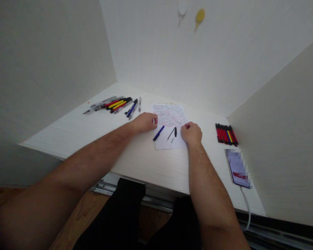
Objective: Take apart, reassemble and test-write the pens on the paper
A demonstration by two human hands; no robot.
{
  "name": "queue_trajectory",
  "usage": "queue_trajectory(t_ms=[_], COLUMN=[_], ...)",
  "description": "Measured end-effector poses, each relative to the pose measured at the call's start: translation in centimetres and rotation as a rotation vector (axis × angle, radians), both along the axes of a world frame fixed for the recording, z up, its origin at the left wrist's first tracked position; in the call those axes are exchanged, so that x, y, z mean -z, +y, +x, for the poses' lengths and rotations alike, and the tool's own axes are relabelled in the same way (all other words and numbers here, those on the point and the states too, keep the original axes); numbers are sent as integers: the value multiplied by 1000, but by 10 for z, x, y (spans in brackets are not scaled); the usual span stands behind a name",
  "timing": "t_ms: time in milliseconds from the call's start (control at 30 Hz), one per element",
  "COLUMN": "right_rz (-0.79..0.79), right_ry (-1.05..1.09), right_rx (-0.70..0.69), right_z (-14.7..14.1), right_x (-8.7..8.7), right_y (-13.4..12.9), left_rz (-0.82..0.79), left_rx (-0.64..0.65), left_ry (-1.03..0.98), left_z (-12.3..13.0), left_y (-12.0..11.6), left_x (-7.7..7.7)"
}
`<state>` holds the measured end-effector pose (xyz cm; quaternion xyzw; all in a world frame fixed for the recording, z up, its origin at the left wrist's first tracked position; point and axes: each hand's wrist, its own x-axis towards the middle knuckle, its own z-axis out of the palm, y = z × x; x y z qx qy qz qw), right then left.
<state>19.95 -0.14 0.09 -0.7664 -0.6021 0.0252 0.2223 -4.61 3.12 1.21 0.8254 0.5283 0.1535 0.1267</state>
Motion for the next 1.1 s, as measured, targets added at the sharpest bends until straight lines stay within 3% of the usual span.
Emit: queue_trajectory(t_ms=[300,467,600,700,1100], right_rz=[39,185,106,38,-23], right_ry=[42,45,-53,-114,-194], right_rx=[6,-166,-385,-472,-499], right_z=[-2,-13,-28,-35,-47], right_x=[1,-8,-17,-21,-16], right_y=[0,-6,-16,-21,-22], left_rz=[-16,29,52,16,-27], left_rx=[-20,-38,-14,-12,-6], left_ry=[-25,-69,-53,1,55], left_z=[-1,5,12,16,24], left_y=[-4,-10,-17,-21,-23], left_x=[-4,-8,-11,-9,-5])
